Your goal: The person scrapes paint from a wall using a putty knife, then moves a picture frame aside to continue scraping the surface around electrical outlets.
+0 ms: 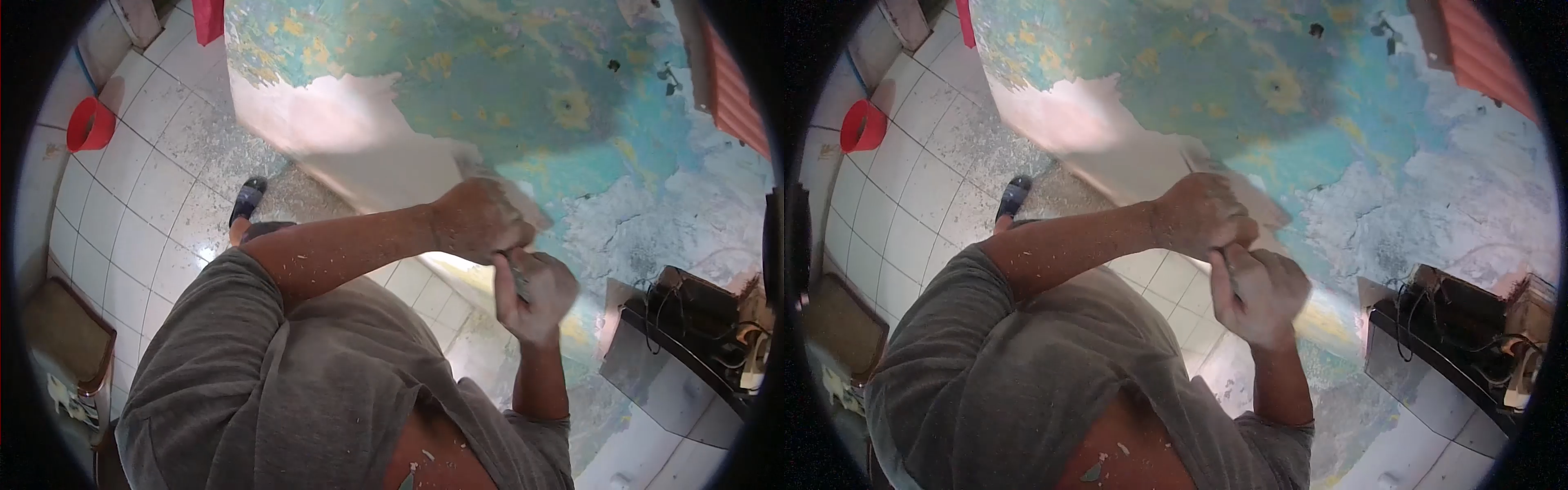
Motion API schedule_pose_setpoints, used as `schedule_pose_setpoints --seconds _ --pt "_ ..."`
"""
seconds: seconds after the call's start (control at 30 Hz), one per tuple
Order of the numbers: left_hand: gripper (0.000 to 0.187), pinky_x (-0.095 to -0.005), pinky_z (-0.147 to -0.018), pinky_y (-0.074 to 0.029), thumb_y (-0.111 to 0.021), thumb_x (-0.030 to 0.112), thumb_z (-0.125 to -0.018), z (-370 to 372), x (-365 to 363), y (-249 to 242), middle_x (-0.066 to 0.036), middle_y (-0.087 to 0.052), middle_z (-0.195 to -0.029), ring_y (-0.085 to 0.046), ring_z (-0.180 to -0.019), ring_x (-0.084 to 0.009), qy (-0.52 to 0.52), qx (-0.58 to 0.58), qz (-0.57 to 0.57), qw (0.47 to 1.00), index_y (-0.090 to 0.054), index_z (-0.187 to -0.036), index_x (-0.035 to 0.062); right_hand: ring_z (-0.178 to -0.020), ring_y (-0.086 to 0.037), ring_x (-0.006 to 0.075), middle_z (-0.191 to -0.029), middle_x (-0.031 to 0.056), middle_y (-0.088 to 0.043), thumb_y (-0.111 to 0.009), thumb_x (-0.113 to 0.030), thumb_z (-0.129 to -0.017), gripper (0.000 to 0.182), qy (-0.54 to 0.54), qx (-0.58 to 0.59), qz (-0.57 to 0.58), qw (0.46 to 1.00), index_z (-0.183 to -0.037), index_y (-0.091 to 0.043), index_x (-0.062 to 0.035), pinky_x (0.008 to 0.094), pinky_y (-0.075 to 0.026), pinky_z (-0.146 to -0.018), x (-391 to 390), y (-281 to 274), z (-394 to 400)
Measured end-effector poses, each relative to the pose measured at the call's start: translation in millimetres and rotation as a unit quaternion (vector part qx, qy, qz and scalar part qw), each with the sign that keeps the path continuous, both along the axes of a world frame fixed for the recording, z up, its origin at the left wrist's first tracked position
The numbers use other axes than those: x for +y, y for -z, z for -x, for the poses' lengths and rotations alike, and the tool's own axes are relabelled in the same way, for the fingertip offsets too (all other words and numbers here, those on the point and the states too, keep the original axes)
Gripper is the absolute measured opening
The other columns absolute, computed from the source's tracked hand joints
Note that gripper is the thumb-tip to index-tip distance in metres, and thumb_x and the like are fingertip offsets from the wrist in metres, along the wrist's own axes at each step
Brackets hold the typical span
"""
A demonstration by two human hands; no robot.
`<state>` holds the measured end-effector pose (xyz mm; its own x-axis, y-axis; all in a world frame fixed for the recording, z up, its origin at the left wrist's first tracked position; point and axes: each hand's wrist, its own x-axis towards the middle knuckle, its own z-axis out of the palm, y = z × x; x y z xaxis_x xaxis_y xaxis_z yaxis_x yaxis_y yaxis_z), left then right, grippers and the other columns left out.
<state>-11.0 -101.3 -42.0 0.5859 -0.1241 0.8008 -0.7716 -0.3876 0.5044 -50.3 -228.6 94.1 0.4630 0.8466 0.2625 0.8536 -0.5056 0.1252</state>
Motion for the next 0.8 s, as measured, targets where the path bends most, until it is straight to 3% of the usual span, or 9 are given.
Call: schedule_pose_setpoints --seconds 0.13,0.2,0.23,0.27,0.33,0.43,0.57,0.67,0.8 --pt "0.019 -0.0358 -0.061 -0.051 -0.071 0.036 -0.070 19 1 -64 0.000 -0.060 -0.063 -0.064 -0.060 -0.0192 0.021 -0.068 0.049 0.996 -0.061 -0.071 0.0194 -0.051 -0.054 0.0253 -0.068 0.0076 -0.060 -0.082 -0.011 -0.077 0.026 -0.003 -0.026 -0.018 0.999 -0.097 -0.066 -0.0061 0.0370 -0.040 -0.048 17 -66 31" --pt "0.019 -0.0352 -0.060 -0.050 -0.070 0.037 -0.070 6 0 -53 0.000 -0.061 -0.063 -0.063 -0.058 -0.0195 -0.012 -0.103 0.053 0.993 -0.062 -0.072 0.0202 -0.051 -0.054 0.0254 -0.067 0.0072 -0.060 -0.082 -0.011 -0.077 0.026 0.022 -0.019 0.026 0.999 -0.097 -0.066 -0.0061 0.0369 -0.040 -0.048 17 -51 22" --pt "0.019 -0.0351 -0.060 -0.050 -0.070 0.037 -0.071 -9 5 -33 0.000 -0.061 -0.063 -0.063 -0.059 -0.0194 0.014 -0.062 0.058 0.996 -0.063 -0.072 0.0204 -0.051 -0.054 0.0255 -0.067 0.0069 -0.060 -0.082 -0.011 -0.077 0.026 0.050 -0.011 0.073 0.996 -0.097 -0.066 -0.0062 0.0368 -0.040 -0.048 14 -38 16" --pt "0.018 -0.0351 -0.059 -0.050 -0.070 0.037 -0.072 -14 5 -14 0.000 -0.062 -0.063 -0.064 -0.059 -0.0194 0.042 -0.022 0.064 0.997 -0.063 -0.072 0.0205 -0.051 -0.055 0.0257 -0.066 0.0066 -0.059 -0.082 -0.011 -0.076 0.026 -0.009 -0.010 0.016 1.000 -0.096 -0.066 -0.0063 0.0374 -0.041 -0.049 7 -7 -9" --pt "0.018 -0.0354 -0.063 -0.051 -0.071 0.038 -0.073 -9 7 6 0.000 -0.063 -0.063 -0.066 -0.063 -0.0191 -0.016 0.038 -0.024 0.999 -0.065 -0.073 0.0209 -0.052 -0.057 0.0258 -0.068 0.0077 -0.061 -0.082 -0.010 -0.074 0.028 0.023 0.030 0.054 0.998 -0.097 -0.067 -0.0068 0.0378 -0.042 -0.049 -1 19 -15" --pt "0.016 -0.0357 -0.071 -0.052 -0.069 0.035 -0.074 8 3 -8 0.001 -0.062 -0.063 -0.067 -0.066 -0.0177 0.006 0.005 0.000 1.000 -0.064 -0.072 0.0208 -0.054 -0.058 0.0257 -0.069 0.0086 -0.063 -0.082 -0.009 -0.073 0.029 -0.003 0.024 -0.050 0.998 -0.097 -0.066 -0.0068 0.0377 -0.043 -0.050 6 -1 4" --pt "0.011 -0.0334 -0.069 -0.051 -0.069 0.030 -0.073 15 9 -67 0.003 -0.059 -0.061 -0.065 -0.064 -0.0162 0.014 -0.045 -0.009 0.999 -0.064 -0.072 0.0206 -0.055 -0.059 0.0255 -0.072 0.0093 -0.064 -0.083 -0.008 -0.072 0.031 0.018 0.002 -0.020 1.000 -0.097 -0.065 -0.0067 0.0367 -0.043 -0.051 18 -53 22" --pt "0.010 -0.0322 -0.067 -0.051 -0.070 0.029 -0.072 -5 10 -32 0.003 -0.059 -0.061 -0.064 -0.063 -0.0155 0.008 -0.083 -0.009 0.996 -0.064 -0.073 0.0205 -0.055 -0.058 0.0262 -0.076 0.0101 -0.064 -0.083 -0.007 -0.073 0.033 -0.026 -0.012 -0.018 0.999 -0.099 -0.062 -0.0071 0.0367 -0.041 -0.050 12 -24 9" --pt "0.012 -0.0330 -0.062 -0.051 -0.071 0.031 -0.073 -5 8 -45 0.002 -0.059 -0.060 -0.065 -0.062 -0.0150 0.034 -0.074 0.045 0.996 -0.064 -0.072 0.0210 -0.057 -0.058 0.0271 -0.075 0.0099 -0.063 -0.082 -0.008 -0.075 0.035 0.014 -0.033 -0.033 0.999 -0.102 -0.060 -0.0070 0.0355 -0.043 -0.052 13 -39 21"
